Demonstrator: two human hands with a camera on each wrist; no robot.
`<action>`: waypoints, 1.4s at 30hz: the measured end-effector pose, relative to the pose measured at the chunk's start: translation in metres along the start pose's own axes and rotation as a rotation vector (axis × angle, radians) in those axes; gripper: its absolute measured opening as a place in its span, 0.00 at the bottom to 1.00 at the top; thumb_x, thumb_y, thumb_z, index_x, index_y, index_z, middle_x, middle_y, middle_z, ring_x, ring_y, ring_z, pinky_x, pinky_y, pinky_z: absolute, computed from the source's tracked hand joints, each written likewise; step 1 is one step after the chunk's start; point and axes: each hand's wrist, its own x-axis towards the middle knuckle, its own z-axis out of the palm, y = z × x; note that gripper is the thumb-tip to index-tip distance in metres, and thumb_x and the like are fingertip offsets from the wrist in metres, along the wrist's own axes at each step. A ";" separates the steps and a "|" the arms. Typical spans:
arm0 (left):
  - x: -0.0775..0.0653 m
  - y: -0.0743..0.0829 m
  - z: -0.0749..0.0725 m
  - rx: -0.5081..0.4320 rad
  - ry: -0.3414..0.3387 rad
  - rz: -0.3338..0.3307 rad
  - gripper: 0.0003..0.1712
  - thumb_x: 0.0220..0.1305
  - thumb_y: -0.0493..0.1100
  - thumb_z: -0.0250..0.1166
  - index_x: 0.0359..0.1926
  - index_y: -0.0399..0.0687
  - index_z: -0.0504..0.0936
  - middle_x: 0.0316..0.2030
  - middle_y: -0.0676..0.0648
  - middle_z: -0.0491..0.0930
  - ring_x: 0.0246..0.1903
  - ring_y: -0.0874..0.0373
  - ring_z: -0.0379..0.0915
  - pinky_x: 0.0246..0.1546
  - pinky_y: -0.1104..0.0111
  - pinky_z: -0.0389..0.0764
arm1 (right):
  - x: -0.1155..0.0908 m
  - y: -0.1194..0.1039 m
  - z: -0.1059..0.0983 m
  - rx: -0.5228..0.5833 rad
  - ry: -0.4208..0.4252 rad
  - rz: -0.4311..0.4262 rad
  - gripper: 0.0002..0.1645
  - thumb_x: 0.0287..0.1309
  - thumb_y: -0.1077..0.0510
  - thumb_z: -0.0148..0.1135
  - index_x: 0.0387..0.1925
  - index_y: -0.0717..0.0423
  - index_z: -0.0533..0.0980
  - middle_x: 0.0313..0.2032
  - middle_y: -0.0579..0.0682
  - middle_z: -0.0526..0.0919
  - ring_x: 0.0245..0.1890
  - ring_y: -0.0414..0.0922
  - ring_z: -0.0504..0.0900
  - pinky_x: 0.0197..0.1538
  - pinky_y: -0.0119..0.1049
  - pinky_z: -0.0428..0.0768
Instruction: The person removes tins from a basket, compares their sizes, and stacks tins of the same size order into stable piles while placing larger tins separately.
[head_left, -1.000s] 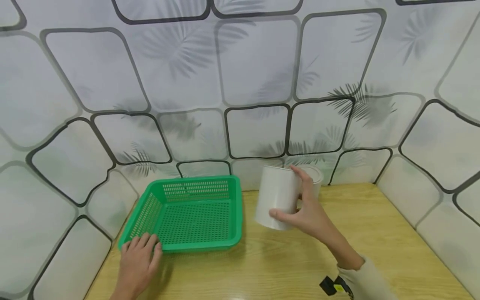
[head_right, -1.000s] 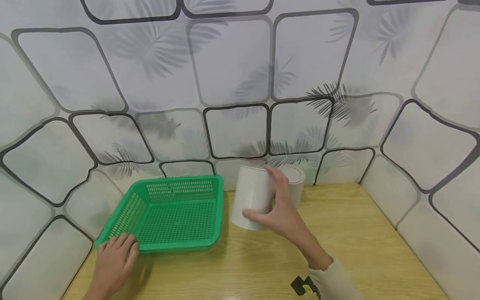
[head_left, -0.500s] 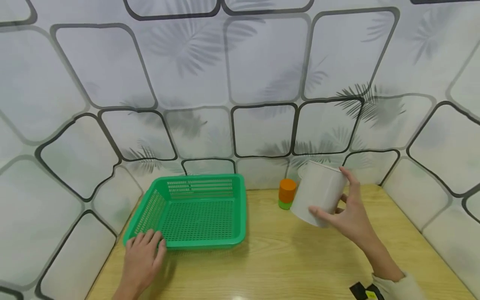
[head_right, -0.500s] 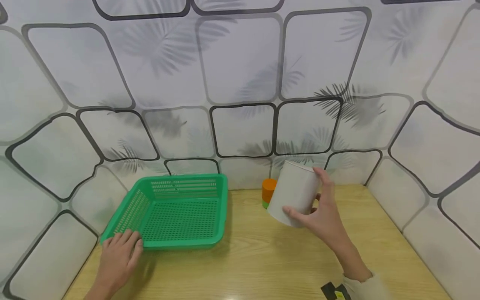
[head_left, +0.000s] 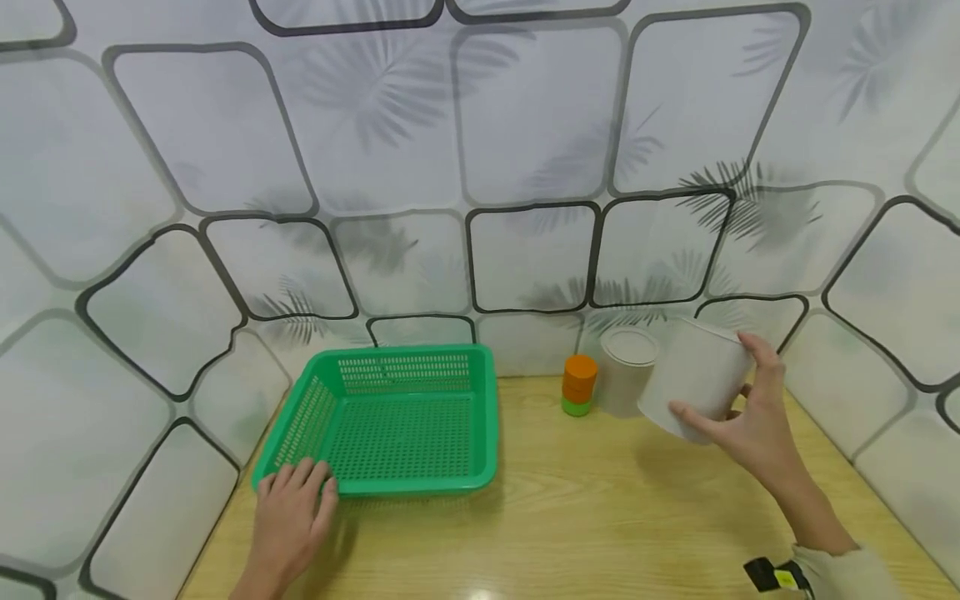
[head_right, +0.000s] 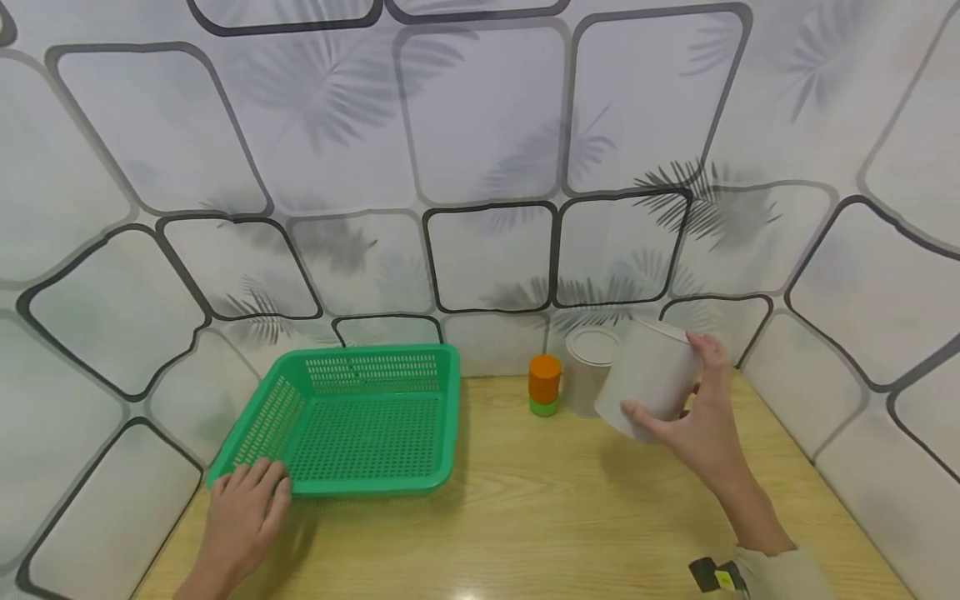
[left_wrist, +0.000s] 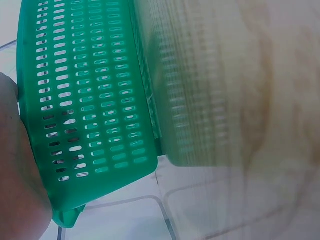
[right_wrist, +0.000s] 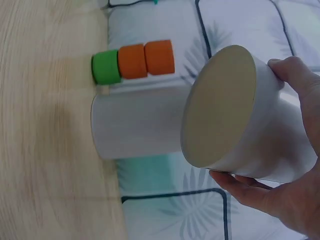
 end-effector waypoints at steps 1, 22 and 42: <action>0.001 0.000 0.000 -0.001 0.004 0.001 0.07 0.72 0.43 0.55 0.35 0.51 0.77 0.35 0.49 0.75 0.38 0.47 0.70 0.46 0.43 0.65 | 0.001 0.004 -0.001 -0.020 0.013 -0.004 0.77 0.32 0.70 0.85 0.79 0.50 0.46 0.75 0.59 0.47 0.58 0.58 0.61 0.34 0.20 0.70; 0.004 -0.001 -0.001 0.002 -0.013 -0.007 0.06 0.71 0.43 0.57 0.35 0.52 0.77 0.36 0.49 0.76 0.38 0.48 0.70 0.46 0.42 0.65 | 0.003 0.078 0.000 -0.196 0.034 0.001 0.75 0.30 0.61 0.86 0.78 0.48 0.52 0.74 0.69 0.43 0.67 0.75 0.56 0.45 0.81 0.64; 0.003 0.001 0.000 0.014 -0.015 -0.011 0.05 0.71 0.43 0.58 0.35 0.52 0.78 0.38 0.47 0.78 0.40 0.46 0.71 0.46 0.42 0.65 | 0.028 0.127 0.020 -0.280 0.068 -0.023 0.70 0.33 0.57 0.85 0.77 0.46 0.54 0.74 0.68 0.44 0.45 0.78 0.69 0.35 0.77 0.73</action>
